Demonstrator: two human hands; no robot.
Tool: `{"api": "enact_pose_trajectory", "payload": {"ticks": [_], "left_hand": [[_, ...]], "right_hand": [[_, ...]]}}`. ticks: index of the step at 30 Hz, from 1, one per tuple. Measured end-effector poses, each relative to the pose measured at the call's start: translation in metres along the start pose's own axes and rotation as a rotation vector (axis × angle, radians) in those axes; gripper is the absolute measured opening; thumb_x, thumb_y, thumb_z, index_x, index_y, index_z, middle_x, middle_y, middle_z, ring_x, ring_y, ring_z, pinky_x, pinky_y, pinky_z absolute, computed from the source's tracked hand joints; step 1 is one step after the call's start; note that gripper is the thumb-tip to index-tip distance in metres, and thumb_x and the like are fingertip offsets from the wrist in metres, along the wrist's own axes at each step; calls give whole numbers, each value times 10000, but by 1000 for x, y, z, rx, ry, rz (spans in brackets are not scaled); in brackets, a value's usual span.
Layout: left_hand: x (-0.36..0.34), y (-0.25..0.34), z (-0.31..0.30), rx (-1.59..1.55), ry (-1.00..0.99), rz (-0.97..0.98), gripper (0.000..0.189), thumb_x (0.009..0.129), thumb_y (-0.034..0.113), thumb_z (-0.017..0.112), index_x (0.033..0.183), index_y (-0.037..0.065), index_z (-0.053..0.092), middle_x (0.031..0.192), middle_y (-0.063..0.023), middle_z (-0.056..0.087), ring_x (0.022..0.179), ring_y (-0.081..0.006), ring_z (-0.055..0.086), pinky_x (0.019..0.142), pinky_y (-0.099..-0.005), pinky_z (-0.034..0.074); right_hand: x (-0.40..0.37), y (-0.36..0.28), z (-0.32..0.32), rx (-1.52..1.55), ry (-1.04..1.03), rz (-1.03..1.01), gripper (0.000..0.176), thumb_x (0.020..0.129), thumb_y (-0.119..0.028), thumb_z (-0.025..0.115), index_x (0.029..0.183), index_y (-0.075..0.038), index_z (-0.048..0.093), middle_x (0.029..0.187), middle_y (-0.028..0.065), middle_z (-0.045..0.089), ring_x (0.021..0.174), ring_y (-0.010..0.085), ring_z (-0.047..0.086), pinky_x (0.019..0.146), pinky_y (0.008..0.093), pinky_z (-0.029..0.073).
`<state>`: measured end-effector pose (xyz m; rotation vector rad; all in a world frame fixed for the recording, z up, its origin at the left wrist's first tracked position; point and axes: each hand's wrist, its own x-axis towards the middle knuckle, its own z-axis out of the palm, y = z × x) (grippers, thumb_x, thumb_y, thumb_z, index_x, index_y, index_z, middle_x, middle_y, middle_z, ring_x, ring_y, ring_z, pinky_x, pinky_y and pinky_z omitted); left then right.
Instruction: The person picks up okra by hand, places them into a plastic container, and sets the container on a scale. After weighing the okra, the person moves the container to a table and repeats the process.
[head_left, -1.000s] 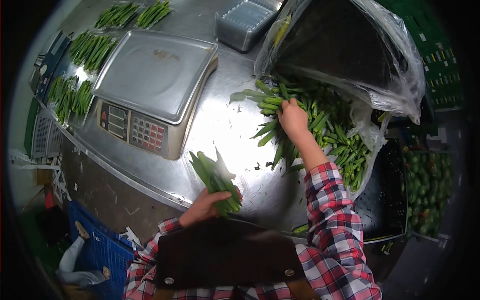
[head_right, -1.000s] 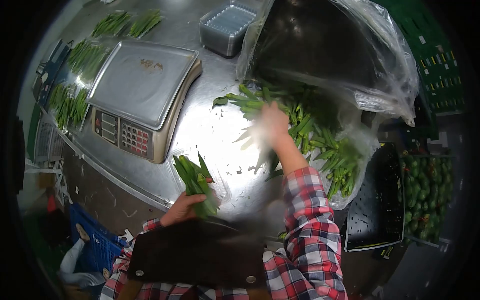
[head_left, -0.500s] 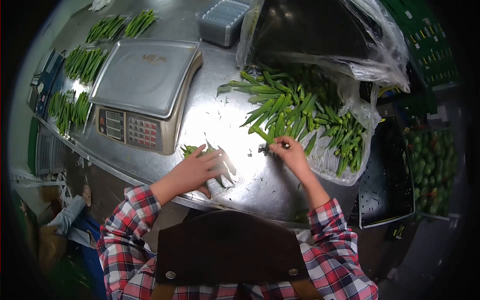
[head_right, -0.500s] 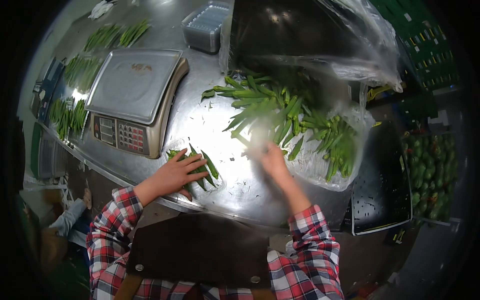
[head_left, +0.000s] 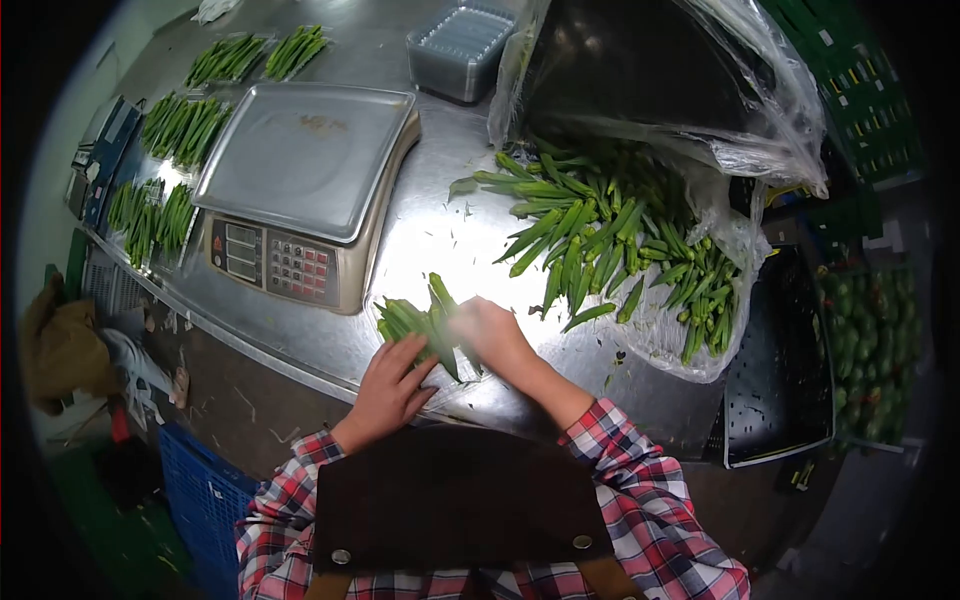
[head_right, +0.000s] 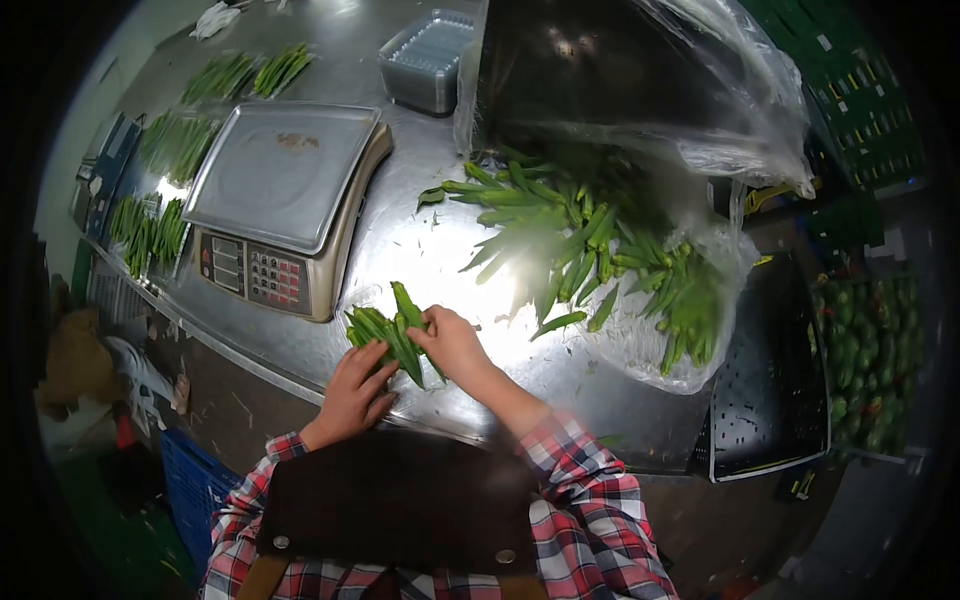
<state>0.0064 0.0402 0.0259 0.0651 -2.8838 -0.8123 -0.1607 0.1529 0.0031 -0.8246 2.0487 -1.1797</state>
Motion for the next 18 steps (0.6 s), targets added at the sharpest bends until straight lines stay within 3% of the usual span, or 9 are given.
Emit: {"api": "enact_pose_trajectory", "payload": {"ticks": [2, 3, 7, 10, 12, 14, 17, 18], "left_hand": [[10, 3, 1, 45, 4, -48, 377, 755, 246, 626, 1069, 50, 556, 1234, -155, 432, 1185, -312, 377, 991, -459, 281], [10, 2, 7, 55, -7, -55, 387, 756, 257, 624, 1074, 50, 553, 1235, -152, 432, 1190, -308, 372, 994, -465, 271], [-15, -11, 40, 53, -29, 59, 424, 698, 226, 669, 1083, 96, 548, 1218, -128, 437, 1153, -288, 413, 976, -503, 277], [-17, -9, 41, 60, 40, 160, 375, 706, 236, 664, 1042, 103, 566, 1192, -125, 456, 1110, -274, 445, 960, -507, 298], [-10, -5, 28, 24, 111, 145, 346, 708, 218, 663, 1021, 101, 572, 1172, -127, 466, 1086, -279, 458, 951, -508, 311], [5, 3, 10, -62, 171, 54, 335, 701, 170, 668, 1014, 97, 572, 1148, -129, 473, 1074, -296, 458, 947, -507, 316], [34, 11, -2, -252, 240, -36, 305, 718, 68, 636, 1015, 67, 564, 1113, -141, 480, 1035, -329, 464, 889, -443, 373], [44, 13, -4, -321, 248, -69, 296, 724, 52, 626, 1014, 60, 563, 1109, -142, 482, 1028, -334, 465, 875, -428, 383]], "right_hand": [[4, 20, 8, -297, -63, -220, 245, 789, -231, 625, 836, 4, 572, 758, 154, 561, 649, 275, 576, 614, 359, 464], [0, 20, 4, -300, -86, -191, 244, 810, -242, 590, 844, -1, 571, 815, 169, 560, 700, 322, 586, 638, 387, 473], [-8, 3, -17, -260, -160, -206, 179, 811, -194, 565, 864, -23, 567, 845, 146, 548, 702, 304, 590, 644, 381, 481], [13, 22, -45, -604, -51, -263, 161, 805, -152, 548, 904, -27, 567, 872, 147, 538, 728, 304, 588, 666, 375, 478], [39, 18, -84, -578, 354, -277, 165, 755, -77, 547, 915, -46, 576, 857, 129, 549, 742, 316, 567, 618, 393, 478], [64, 20, -116, -740, 445, -216, 171, 760, -70, 515, 921, -52, 571, 917, 111, 540, 739, 318, 576, 627, 399, 485], [88, 24, -134, -797, 169, -370, 156, 763, -78, 510, 905, -61, 572, 955, 101, 528, 722, 310, 588, 625, 405, 489], [92, 28, -130, -897, 86, -303, 159, 761, -78, 513, 907, -64, 573, 956, 98, 529, 715, 306, 591, 628, 405, 490]]}}
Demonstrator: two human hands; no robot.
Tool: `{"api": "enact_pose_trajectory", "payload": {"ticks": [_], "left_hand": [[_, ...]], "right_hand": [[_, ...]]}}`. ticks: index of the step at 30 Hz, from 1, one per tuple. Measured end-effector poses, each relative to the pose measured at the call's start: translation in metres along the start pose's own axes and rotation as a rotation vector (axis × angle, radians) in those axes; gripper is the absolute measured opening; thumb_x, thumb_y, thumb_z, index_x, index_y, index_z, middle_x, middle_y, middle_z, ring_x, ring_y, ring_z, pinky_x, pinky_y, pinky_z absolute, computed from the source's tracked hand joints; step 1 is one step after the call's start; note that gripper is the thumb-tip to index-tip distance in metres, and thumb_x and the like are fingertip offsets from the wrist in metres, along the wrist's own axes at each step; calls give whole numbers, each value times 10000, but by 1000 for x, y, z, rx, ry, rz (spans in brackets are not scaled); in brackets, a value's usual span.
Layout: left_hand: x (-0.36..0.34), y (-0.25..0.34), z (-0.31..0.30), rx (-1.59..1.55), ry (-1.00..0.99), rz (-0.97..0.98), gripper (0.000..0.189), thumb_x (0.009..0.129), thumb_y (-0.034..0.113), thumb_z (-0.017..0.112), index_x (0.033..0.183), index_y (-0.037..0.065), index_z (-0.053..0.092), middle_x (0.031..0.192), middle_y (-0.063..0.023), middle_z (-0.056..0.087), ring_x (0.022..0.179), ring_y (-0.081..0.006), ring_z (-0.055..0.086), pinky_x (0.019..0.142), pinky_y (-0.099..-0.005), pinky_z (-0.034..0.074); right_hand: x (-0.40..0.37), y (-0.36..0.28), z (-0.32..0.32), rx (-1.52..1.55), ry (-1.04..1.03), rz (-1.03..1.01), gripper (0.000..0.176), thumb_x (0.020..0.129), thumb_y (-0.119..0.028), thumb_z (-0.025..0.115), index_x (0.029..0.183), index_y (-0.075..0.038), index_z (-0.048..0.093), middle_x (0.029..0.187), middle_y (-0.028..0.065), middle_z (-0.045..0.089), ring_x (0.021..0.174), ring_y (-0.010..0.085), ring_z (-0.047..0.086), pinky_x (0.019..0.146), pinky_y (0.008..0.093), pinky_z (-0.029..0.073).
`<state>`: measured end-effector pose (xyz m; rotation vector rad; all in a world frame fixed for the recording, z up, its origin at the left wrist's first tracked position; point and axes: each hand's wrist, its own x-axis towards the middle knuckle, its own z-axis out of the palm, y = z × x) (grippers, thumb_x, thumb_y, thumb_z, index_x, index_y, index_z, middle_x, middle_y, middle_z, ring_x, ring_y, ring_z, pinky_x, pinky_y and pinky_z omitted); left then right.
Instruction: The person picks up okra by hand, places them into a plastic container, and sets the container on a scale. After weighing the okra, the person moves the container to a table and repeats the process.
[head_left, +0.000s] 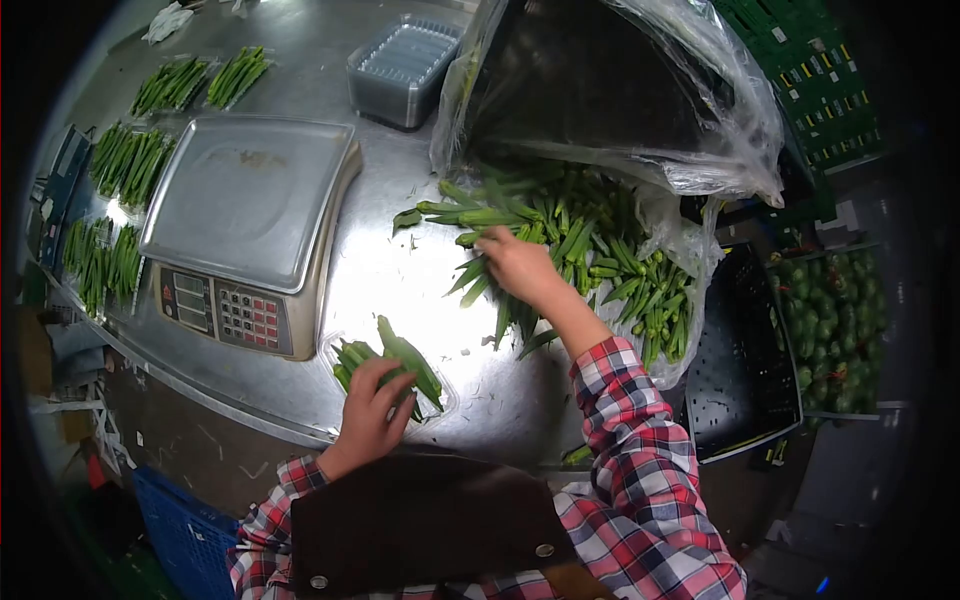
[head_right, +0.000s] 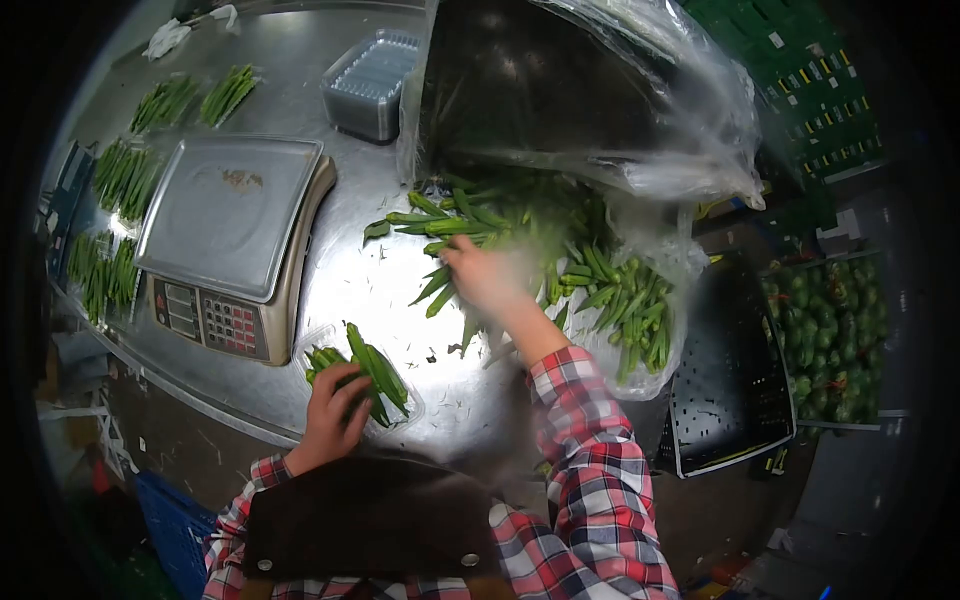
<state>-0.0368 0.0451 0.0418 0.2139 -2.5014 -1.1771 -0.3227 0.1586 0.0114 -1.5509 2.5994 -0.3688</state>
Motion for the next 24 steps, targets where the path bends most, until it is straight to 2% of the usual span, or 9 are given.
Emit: {"api": "enact_pose_trajectory", "payload": {"ticks": [2, 4, 7, 11, 14, 16, 18, 21, 24], "left_hand": [[15, 2, 4, -178, -77, -105, 263, 769, 50, 601, 1026, 24, 549, 1111, -153, 482, 1029, -287, 474, 831, -360, 409], [24, 0, 16, -467, -198, -331, 247, 809, 62, 583, 1047, 15, 540, 1139, -142, 481, 1054, -236, 474, 841, -332, 413], [32, -3, 42, -928, -84, -566, 285, 878, 130, 527, 1136, 18, 484, 1143, -100, 502, 1037, -171, 494, 861, -301, 412], [56, -5, 51, -1379, 155, -799, 340, 932, 208, 428, 1226, 43, 387, 1005, -65, 571, 909, -149, 551, 850, -292, 420], [51, -18, 39, -1392, 15, -752, 311, 928, 196, 431, 1199, 43, 412, 936, -81, 584, 875, -129, 548, 792, -271, 427], [52, -19, 16, -937, -12, -684, 258, 897, 179, 487, 1115, 43, 492, 847, -77, 582, 765, -140, 551, 681, -237, 405], [53, -16, -10, -421, -39, -403, 250, 841, 136, 542, 1080, 63, 530, 864, -92, 570, 780, -186, 543, 752, -271, 412], [55, -23, -36, 248, -465, -130, 304, 756, 87, 581, 1059, 92, 557, 960, -112, 557, 920, -242, 529, 885, -337, 386], [42, -36, -37, 314, -589, 23, 395, 690, 42, 589, 1081, 89, 562, 1055, -101, 526, 1057, -271, 462, 955, -405, 344]], "right_hand": [[6, -4, 17, -168, -228, 39, 165, 756, -78, 521, 912, -68, 575, 958, 94, 531, 702, 298, 597, 634, 406, 491], [4, -20, -5, -98, -161, -12, 99, 790, -112, 524, 847, -42, 563, 921, 131, 527, 713, 298, 598, 628, 408, 478], [-8, -42, -25, 70, 100, -35, 167, 767, -209, 596, 864, -73, 601, 906, 80, 550, 674, 270, 597, 563, 358, 502], [-16, -64, -14, 453, -105, -205, 179, 767, -203, 594, 893, -78, 618, 935, 88, 563, 729, 274, 593, 646, 370, 499], [17, -37, -3, 242, 184, 140, 208, 768, -185, 571, 948, -85, 599, 928, 106, 553, 739, 302, 589, 643, 394, 493], [39, -16, 8, 6, 202, 229, 209, 767, -171, 556, 954, -80, 570, 910, 124, 539, 725, 325, 588, 629, 418, 485], [53, 2, 22, -131, 66, 237, 176, 767, -162, 553, 915, -65, 545, 892, 137, 526, 713, 338, 584, 618, 436, 477], [53, -3, 7, -19, 108, 161, 186, 774, -167, 564, 918, -53, 539, 890, 144, 520, 715, 343, 579, 627, 437, 467], [36, -44, -23, 168, 197, 113, 222, 785, -181, 571, 955, -40, 553, 894, 149, 536, 703, 351, 572, 639, 422, 463]]}}
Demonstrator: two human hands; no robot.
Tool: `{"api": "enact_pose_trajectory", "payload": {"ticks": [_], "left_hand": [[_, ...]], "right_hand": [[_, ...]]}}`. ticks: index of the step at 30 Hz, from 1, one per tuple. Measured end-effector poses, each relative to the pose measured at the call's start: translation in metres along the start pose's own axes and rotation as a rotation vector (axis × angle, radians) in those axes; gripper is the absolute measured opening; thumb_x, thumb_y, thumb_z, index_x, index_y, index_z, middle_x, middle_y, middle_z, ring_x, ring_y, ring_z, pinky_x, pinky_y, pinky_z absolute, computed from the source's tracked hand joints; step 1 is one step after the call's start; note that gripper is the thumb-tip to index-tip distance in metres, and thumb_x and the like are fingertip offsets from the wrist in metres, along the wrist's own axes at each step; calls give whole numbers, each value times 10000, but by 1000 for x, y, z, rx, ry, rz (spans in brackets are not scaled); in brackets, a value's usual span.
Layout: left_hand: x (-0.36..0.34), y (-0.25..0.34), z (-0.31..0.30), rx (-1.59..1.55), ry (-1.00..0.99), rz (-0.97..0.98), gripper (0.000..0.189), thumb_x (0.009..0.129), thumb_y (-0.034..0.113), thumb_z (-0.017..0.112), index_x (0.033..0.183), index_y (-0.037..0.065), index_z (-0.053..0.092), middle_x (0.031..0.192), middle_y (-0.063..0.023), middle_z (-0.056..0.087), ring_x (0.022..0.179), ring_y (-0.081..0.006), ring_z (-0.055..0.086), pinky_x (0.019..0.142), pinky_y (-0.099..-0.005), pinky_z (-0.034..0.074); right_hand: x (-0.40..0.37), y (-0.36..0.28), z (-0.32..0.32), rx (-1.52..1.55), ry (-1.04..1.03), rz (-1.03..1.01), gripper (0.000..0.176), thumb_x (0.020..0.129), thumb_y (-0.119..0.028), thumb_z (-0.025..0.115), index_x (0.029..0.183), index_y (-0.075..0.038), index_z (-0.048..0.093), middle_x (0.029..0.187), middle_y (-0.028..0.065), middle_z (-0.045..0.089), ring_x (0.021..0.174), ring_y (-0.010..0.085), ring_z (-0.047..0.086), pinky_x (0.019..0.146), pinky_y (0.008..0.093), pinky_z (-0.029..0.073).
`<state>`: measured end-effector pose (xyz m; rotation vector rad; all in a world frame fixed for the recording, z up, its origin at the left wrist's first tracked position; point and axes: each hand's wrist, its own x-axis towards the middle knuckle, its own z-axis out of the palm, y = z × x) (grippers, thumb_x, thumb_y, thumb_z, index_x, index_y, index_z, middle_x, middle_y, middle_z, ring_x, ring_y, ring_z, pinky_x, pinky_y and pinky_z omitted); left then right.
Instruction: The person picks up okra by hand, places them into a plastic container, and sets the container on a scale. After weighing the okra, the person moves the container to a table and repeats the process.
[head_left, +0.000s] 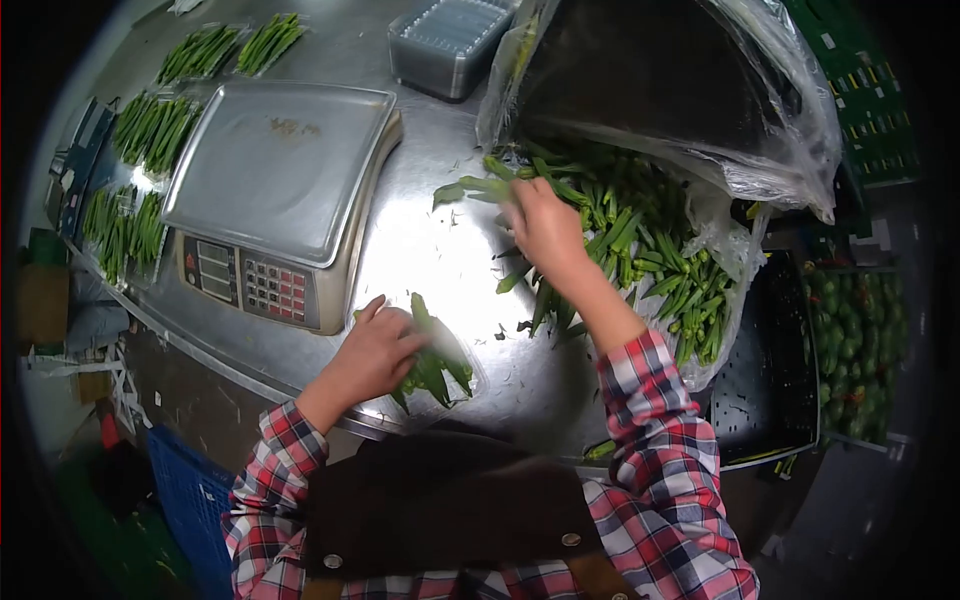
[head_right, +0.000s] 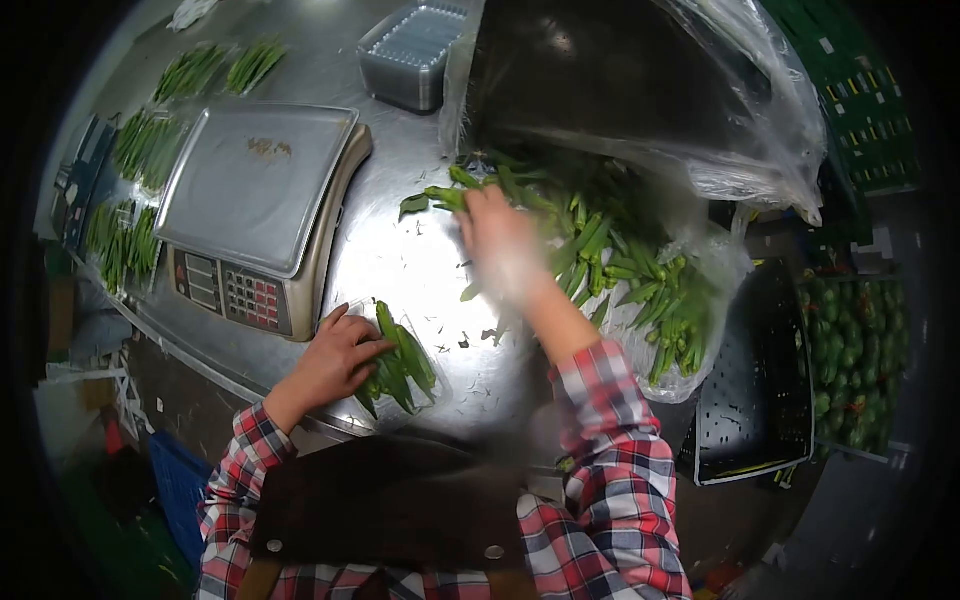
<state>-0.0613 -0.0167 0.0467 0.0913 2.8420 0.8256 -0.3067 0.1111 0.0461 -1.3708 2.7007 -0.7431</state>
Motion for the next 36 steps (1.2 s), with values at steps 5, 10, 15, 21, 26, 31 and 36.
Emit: {"api": "enact_pose_trajectory", "payload": {"ticks": [5, 10, 15, 21, 26, 31, 36], "left_hand": [[-26, -11, 2, -164, 265, -26, 350, 702, 22, 558, 1050, 57, 560, 1106, -136, 503, 1092, -311, 448, 960, -394, 339], [-51, 4, 34, -352, 631, -422, 286, 775, 42, 532, 1058, 2, 532, 1146, -178, 481, 1099, -344, 440, 948, -379, 344], [-34, 14, 59, -236, 615, -391, 282, 815, 124, 551, 1065, -2, 522, 1182, -185, 467, 1139, -345, 411, 965, -408, 305], [-22, 20, 59, -150, 604, -385, 353, 791, 179, 585, 1112, 47, 519, 1237, -150, 443, 1198, -327, 366, 990, -483, 239], [-8, 23, 60, 19, 430, -285, 429, 772, 194, 607, 1159, 53, 485, 1251, -153, 427, 1190, -314, 376, 985, -494, 241], [-29, 25, 65, -34, 450, -319, 432, 776, 193, 604, 1145, 5, 480, 1218, -156, 447, 1156, -329, 400, 966, -489, 268], [-20, 26, 71, -294, 707, -388, 405, 801, 198, 584, 1142, 6, 479, 1232, -178, 429, 1155, -356, 385, 974, -455, 268]], "right_hand": [[-52, -45, 19, 541, -410, 289, 367, 777, -303, 615, 959, 13, 568, 689, 152, 623, 674, 287, 615, 644, 355, 477], [-98, -45, 56, 505, -344, 59, 229, 801, -154, 587, 971, -3, 560, 976, 191, 509, 817, 321, 563, 714, 366, 463], [-127, -52, 55, 481, -328, 15, 212, 807, -101, 556, 998, -11, 561, 1033, 169, 488, 784, 326, 576, 715, 372, 472], [-145, -45, 45, 388, -331, 315, 262, 811, -141, 531, 1011, 26, 551, 908, 219, 583, 786, 355, 587, 723, 403, 467], [-154, -53, 49, 401, -483, 350, 240, 802, -132, 518, 990, 16, 537, 767, 210, 600, 751, 363, 587, 700, 409, 462], [-158, -50, 58, 411, -407, 383, 191, 805, -142, 546, 940, -12, 511, 776, 205, 588, 737, 346, 583, 670, 393, 459], [-163, -42, 61, 712, -374, 440, 165, 845, -111, 534, 972, -12, 501, 791, 115, 602, 700, 184, 584, 638, 300, 473]]}}
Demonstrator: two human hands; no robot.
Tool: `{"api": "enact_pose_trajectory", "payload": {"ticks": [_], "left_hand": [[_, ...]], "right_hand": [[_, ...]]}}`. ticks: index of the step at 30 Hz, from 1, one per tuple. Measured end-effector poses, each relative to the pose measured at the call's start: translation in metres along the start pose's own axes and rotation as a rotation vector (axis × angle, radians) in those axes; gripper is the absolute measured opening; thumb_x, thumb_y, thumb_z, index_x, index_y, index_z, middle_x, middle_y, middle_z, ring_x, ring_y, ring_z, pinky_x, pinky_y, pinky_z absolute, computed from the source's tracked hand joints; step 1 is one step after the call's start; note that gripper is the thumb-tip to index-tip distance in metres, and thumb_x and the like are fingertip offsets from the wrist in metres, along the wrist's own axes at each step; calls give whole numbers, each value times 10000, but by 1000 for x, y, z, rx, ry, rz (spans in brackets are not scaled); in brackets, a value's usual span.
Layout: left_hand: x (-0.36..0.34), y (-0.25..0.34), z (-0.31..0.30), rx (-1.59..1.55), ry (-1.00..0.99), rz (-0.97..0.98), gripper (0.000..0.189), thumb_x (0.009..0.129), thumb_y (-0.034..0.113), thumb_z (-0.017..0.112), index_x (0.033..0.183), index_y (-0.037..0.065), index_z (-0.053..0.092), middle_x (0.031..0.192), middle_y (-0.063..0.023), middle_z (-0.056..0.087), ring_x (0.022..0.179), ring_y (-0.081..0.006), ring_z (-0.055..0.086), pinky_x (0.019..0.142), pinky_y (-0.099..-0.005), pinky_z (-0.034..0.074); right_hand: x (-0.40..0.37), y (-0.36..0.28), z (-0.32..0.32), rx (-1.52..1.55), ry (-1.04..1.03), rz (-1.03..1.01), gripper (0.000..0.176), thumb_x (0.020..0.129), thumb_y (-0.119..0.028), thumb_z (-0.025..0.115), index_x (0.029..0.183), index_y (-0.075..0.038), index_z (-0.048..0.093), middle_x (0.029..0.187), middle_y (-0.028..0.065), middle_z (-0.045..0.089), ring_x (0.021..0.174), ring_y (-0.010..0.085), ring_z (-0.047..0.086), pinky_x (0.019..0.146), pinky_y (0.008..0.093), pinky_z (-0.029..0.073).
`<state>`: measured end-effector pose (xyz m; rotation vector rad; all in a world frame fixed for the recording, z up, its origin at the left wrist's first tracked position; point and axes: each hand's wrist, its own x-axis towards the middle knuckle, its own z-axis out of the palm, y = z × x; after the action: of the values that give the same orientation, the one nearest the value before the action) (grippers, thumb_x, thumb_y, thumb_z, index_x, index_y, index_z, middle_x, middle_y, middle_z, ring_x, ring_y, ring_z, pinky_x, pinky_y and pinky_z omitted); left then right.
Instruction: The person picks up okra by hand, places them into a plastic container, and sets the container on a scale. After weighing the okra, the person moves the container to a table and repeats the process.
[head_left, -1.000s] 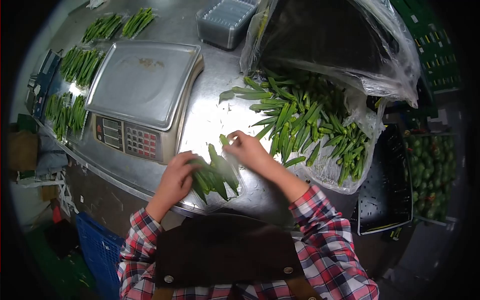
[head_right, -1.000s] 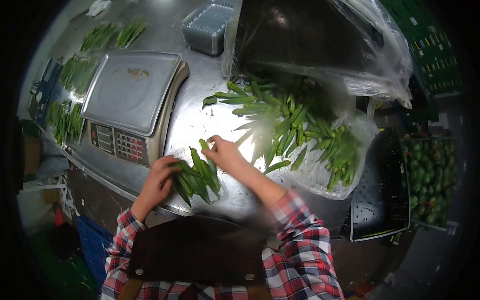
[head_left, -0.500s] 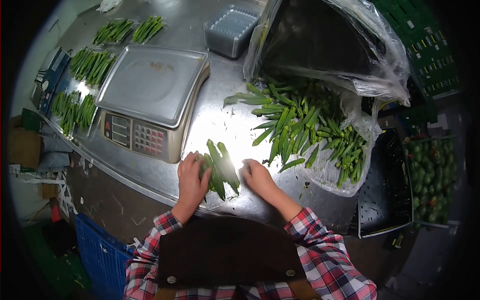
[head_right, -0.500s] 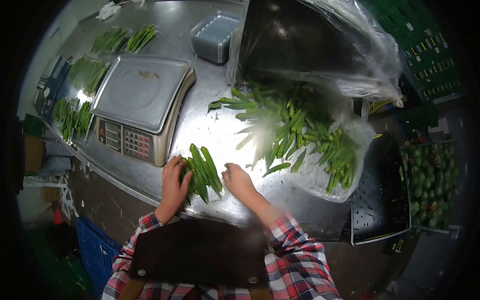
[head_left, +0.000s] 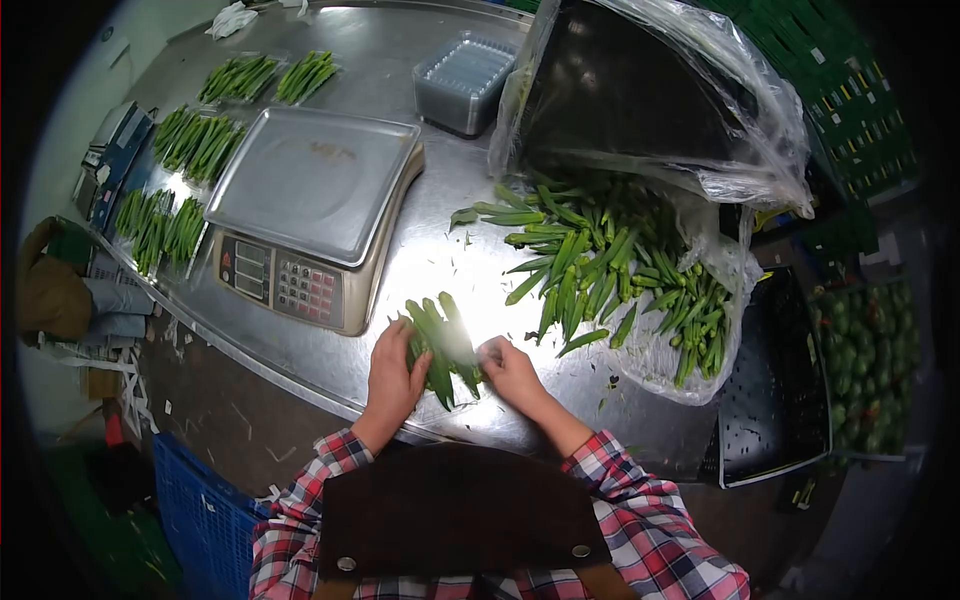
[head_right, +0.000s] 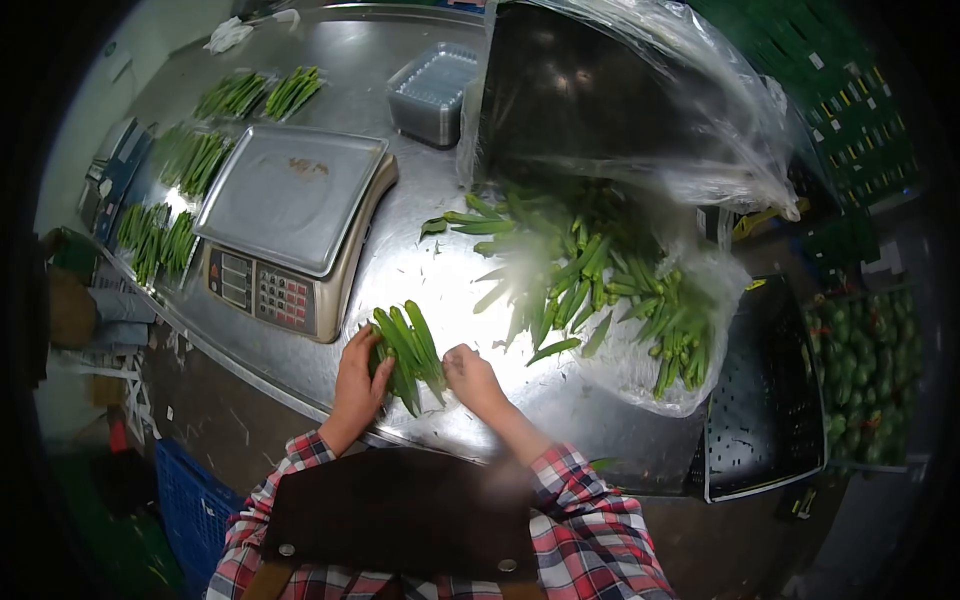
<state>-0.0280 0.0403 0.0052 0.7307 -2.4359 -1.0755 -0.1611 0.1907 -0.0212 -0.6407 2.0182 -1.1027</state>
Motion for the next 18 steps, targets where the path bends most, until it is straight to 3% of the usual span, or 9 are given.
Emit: {"api": "enact_pose_trajectory", "payload": {"ticks": [2, 5, 7, 14, 18], "left_hand": [[8, 8, -1, 89, -85, 101, 401, 816, 202, 568, 1160, 22, 470, 1258, -187, 404, 1164, -362, 371, 977, -451, 267], [11, 15, 2, 89, -165, 187, 406, 832, 212, 548, 1191, 47, 454, 1296, -193, 366, 1182, -367, 350, 986, -447, 259], [16, 25, 0, 56, -179, 224, 437, 836, 213, 539, 1223, 42, 428, 1316, -195, 341, 1204, -370, 327, 1001, -444, 243], [17, 65, -49, -180, 100, 224, 482, 799, 94, 544, 1250, 16, 390, 1314, -212, 334, 1219, -356, 326, 1009, -410, 260], [-1, 54, -68, -264, 287, 167, 441, 824, 74, 455, 1252, 2, 374, 1290, -201, 357, 1200, -325, 362, 1005, -388, 271]], "right_hand": [[2, 11, 0, 284, -23, 10, 135, 869, -84, 514, 981, -12, 497, 833, 70, 600, 725, 117, 565, 628, 250, 472], [-3, 9, -14, 512, -74, 72, 122, 878, -77, 494, 977, -5, 486, 928, 94, 596, 849, 143, 576, 683, 262, 483], [-5, 10, -26, 543, -44, 15, 120, 883, -59, 487, 996, -19, 493, 909, 67, 584, 813, 118, 559, 660, 243, 477], [1, -49, -85, 518, -23, -101, 136, 874, -115, 527, 976, -27, 512, 849, 17, 563, 720, 78, 529, 616, 213, 446], [32, -97, -92, 442, 42, -143, 155, 868, -143, 544, 982, -42, 518, 824, -18, 541, 687, 43, 500, 581, 195, 414]]}}
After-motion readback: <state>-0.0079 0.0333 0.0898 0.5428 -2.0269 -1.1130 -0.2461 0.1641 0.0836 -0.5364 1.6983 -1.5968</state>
